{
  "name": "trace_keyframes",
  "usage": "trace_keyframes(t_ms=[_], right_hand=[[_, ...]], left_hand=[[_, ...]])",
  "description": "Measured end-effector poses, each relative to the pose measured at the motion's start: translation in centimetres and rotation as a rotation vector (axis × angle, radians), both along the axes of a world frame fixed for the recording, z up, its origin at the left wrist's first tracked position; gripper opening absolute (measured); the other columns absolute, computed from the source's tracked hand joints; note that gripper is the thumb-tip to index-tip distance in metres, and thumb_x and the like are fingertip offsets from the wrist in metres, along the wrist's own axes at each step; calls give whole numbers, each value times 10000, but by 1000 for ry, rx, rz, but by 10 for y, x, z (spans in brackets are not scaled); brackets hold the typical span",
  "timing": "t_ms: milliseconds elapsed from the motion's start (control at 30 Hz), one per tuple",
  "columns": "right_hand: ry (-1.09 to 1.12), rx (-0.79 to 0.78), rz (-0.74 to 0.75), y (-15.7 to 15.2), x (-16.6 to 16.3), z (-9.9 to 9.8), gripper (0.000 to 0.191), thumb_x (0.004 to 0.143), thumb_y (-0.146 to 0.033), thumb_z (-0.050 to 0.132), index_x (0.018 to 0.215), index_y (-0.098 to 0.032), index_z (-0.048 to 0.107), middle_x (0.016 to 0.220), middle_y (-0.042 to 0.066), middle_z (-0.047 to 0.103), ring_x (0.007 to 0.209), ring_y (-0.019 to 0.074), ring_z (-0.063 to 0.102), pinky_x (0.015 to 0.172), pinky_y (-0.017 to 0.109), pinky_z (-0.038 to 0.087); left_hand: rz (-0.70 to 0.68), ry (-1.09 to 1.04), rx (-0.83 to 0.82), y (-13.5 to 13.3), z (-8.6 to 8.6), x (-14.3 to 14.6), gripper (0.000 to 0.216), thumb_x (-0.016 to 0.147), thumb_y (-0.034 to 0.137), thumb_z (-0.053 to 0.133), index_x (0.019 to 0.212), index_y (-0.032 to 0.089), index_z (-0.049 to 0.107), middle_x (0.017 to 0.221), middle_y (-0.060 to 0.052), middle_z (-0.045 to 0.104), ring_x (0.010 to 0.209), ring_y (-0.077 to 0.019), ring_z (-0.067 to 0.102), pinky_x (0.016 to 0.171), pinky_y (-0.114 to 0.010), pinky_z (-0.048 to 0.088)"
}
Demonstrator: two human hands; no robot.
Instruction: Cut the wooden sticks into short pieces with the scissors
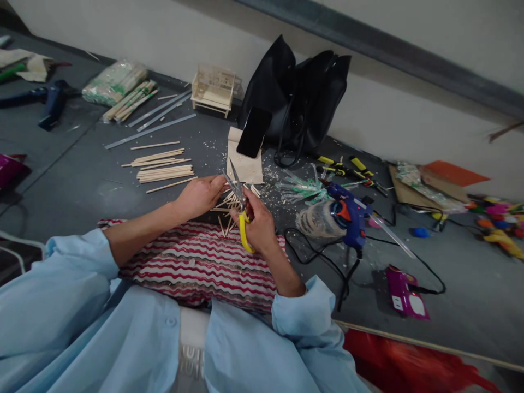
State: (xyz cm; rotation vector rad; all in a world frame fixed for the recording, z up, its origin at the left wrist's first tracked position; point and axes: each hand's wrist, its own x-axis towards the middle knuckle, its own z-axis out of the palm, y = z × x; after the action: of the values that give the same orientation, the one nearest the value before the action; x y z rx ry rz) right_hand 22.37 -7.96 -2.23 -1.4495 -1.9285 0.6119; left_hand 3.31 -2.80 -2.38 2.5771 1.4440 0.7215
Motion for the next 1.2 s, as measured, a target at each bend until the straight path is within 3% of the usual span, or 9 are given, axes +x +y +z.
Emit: trace_keyframes(t_ms=[967, 1200], right_hand=[[-5, 15, -2, 0, -1, 1, 538, 847, -358, 620, 1355, -206, 531, 1183, 96, 655, 995, 202, 618, 918, 321, 492], [-17, 10, -7, -1, -1, 1, 551, 854, -389, 611, 1366, -205, 524, 1175, 94, 652, 936, 196, 617, 884, 316, 496]], left_hand=[[47, 77, 95, -1, 0, 1, 170, 941, 239, 436, 851, 168, 562, 682, -43, 626, 588, -146, 585, 528, -244, 353], [69, 115, 38, -4, 4, 3, 196, 951, 238, 430, 884, 147, 590, 742, -67, 659, 646, -161, 623, 560, -243, 377]])
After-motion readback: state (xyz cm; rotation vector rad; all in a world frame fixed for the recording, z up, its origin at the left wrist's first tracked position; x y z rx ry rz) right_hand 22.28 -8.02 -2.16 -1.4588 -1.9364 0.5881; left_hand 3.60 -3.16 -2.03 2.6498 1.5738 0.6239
